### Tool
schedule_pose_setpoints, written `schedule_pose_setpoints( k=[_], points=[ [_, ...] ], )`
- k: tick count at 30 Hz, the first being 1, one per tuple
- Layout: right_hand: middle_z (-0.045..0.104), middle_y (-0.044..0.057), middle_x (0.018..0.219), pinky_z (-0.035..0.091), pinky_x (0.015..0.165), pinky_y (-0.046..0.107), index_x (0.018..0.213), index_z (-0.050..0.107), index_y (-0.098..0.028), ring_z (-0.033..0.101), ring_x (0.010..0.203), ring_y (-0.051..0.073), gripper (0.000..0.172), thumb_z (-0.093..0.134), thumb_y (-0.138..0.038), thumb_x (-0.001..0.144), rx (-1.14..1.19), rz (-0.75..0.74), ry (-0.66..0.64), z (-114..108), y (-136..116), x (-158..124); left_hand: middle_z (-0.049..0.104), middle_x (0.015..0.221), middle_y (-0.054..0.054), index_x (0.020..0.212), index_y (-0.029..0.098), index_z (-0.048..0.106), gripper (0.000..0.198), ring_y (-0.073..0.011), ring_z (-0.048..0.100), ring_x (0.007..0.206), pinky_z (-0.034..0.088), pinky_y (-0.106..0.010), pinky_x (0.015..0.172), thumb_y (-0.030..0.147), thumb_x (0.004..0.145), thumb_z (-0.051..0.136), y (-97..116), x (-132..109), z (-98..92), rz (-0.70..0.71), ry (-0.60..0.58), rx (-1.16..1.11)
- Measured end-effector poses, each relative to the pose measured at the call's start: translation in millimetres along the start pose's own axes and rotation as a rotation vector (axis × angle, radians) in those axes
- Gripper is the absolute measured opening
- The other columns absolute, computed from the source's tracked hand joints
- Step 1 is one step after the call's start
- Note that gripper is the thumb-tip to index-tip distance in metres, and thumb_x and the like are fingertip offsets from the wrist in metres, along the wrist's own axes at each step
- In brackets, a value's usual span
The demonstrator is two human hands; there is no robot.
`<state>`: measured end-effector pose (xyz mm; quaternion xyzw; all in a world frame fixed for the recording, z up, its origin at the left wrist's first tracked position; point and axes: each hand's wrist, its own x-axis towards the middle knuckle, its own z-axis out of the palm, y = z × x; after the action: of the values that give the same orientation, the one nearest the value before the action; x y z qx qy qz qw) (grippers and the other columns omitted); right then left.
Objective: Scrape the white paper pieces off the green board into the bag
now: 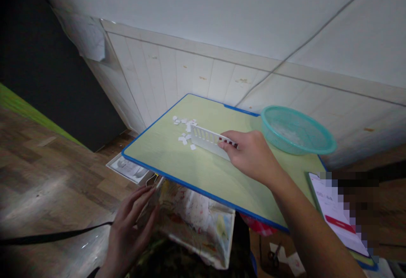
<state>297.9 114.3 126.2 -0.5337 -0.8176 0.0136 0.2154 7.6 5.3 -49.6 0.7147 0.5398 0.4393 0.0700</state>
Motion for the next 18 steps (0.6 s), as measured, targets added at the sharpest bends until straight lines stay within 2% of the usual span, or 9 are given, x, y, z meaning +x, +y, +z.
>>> schedule_pose_setpoints(
  k=[3,5,8,10,13,15,18],
  points=[
    [0.078,0.002,0.087,0.045,0.06,0.026,0.099,0.075,-0.022,0.069,0.066,0.016,0.021,0.056,-0.026,0.09,0.015,-0.008,-0.037,-4.9,3.7,-3.7,0.057,0.141,-0.013,0.135,0.025,0.056,0.051,-0.0333,0.05,0.132,0.039,-0.054,0.11,0.026,0.085,0.066,-18.7,-1.7,0.6,-0.289,-0.014,-0.164],
    [0.078,0.001,0.086,0.044,0.058,0.025,0.098,0.075,-0.023,0.069,0.065,0.015,0.021,0.056,-0.027,0.091,0.025,-0.009,-0.065,-8.2,5.9,-5.7,0.055,0.148,-0.011,0.137,0.026,0.055,0.054,-0.0346,0.045,0.138,0.033,-0.055,0.113,0.035,0.085,0.065,-33.1,-3.5,2.3,-0.493,-0.133,-0.36],
    [0.078,0.001,0.085,0.044,0.057,0.025,0.096,0.075,-0.022,0.069,0.064,0.015,0.019,0.058,-0.028,0.09,0.013,0.009,-0.005,-11.2,8.0,-7.9,0.05,0.154,-0.009,0.14,0.027,0.055,0.052,-0.0353,0.04,0.141,0.032,-0.057,0.114,0.042,0.09,0.054,-58.8,-11.5,8.0,-0.723,-0.329,-0.747],
    [0.078,0.001,0.087,0.044,0.058,0.025,0.097,0.075,-0.022,0.069,0.065,0.015,0.019,0.059,-0.027,0.089,0.012,0.006,0.038,-9.1,8.4,-8.2,0.05,0.154,-0.007,0.139,0.026,0.057,0.052,-0.0341,0.036,0.144,0.028,-0.055,0.116,0.043,0.09,0.053,-75.5,-21.0,14.0,-0.772,-0.432,-0.93],
    [0.078,0.002,0.09,0.045,0.059,0.025,0.098,0.075,-0.022,0.069,0.065,0.015,0.019,0.058,-0.026,0.09,0.024,-0.006,0.045,-0.8,8.2,-7.2,0.044,0.158,-0.001,0.142,0.029,0.053,0.053,-0.0288,0.032,0.146,0.03,-0.051,0.117,0.039,0.09,0.053,-90.7,-35.5,21.5,-0.806,-0.471,-1.082],
    [0.078,0.002,0.09,0.046,0.059,0.025,0.098,0.075,-0.022,0.07,0.066,0.015,0.021,0.056,-0.026,0.091,0.027,-0.011,0.019,3.8,8.1,-6.5,0.04,0.159,0.0,0.144,0.028,0.05,0.054,-0.0253,0.029,0.148,0.026,-0.048,0.119,0.036,0.09,0.056,-89.8,-40.4,21.6,-0.833,-0.479,-1.072],
    [0.078,0.003,0.089,0.045,0.058,0.026,0.098,0.075,-0.021,0.069,0.064,0.016,0.022,0.056,-0.027,0.091,-0.027,0.0,0.006,4.4,7.8,-6.5,0.032,0.163,-0.003,0.146,0.025,0.046,0.056,-0.0233,0.023,0.15,0.017,-0.045,0.121,0.037,0.092,0.055,-73.8,-37.7,13.1,-0.895,-0.521,-0.981]
  ],
)
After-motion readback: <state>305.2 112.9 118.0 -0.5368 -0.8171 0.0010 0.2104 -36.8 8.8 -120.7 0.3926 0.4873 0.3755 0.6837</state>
